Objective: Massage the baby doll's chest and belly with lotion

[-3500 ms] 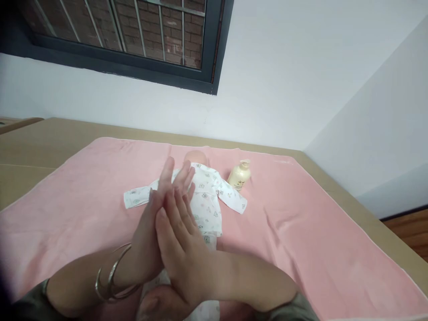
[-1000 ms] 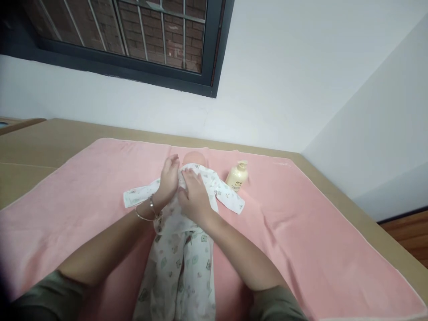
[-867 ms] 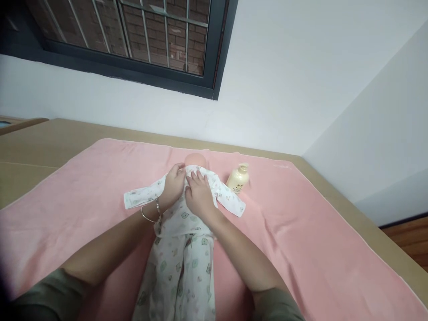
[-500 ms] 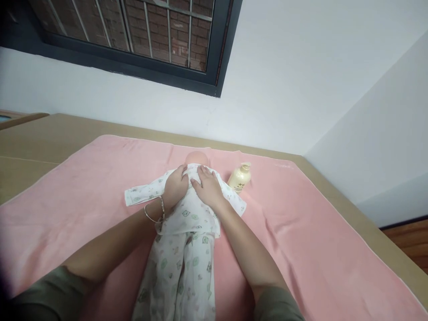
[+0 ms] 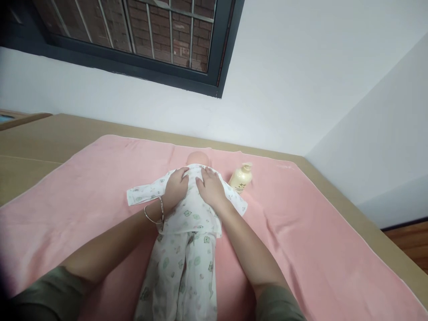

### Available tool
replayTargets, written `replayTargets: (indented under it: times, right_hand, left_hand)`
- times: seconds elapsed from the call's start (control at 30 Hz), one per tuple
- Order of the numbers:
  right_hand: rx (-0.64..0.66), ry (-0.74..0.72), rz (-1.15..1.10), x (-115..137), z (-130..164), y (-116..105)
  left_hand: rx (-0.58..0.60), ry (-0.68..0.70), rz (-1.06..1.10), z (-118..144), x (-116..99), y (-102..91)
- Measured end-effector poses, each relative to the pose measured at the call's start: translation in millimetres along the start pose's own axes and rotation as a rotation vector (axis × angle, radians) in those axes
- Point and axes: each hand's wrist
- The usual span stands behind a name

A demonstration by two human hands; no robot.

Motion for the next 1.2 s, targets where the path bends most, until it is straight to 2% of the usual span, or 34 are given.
replayTargets:
  times: [0.07,0.17,0.27,0.4,0.5,0.57,0.63,0.73,0.97,1.2]
  right_hand:
    - [-0.026,0.018,0.103,13,7,0]
    - [-0.037,-0.138,0.165,30,17,0]
    - [-0.002,-0.230,0.103,27,15,0]
    - [0.017,-0.106,-0.001,7,3,-3]
    - [-0.002,-0.003,0.046,9,4,-2]
    - [-0.037,-0.021,0.104,20,11,0]
    - [-0.060,-0.111,0.126,29,16,2]
    - [-0.046,-0.191,0.075,29,16,3]
    - [-0.012,0.021,-0.022,-1,6,0]
    - [0.033,0.083,0.011,-2,6,-2]
  left_hand:
    - [-0.011,-0.006,0.030,0,2,0.2]
    - [-0.032,-0.027,0.068,1,5,1.0]
    - [-0.032,-0.027,0.078,1,6,1.5]
    - [-0.024,-0.007,0.064,1,5,1.8]
    - [-0.030,-0.005,0.066,1,6,2.1]
    - [-0.035,-0.006,0.074,1,6,2.2]
    - [-0.037,-0.010,0.079,2,7,2.1]
    - [-0.027,-0.002,0.081,2,7,1.1]
    - [0.031,0.064,0.009,7,6,-0.9]
    - [0.075,0.099,-0.189,15,10,4.7]
Point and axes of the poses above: each hand's wrist, its own z-axis away from the middle knuckle, its own y-axis out of the palm, x = y × z, and after that the axes turned 13 degrees about z, right-handed
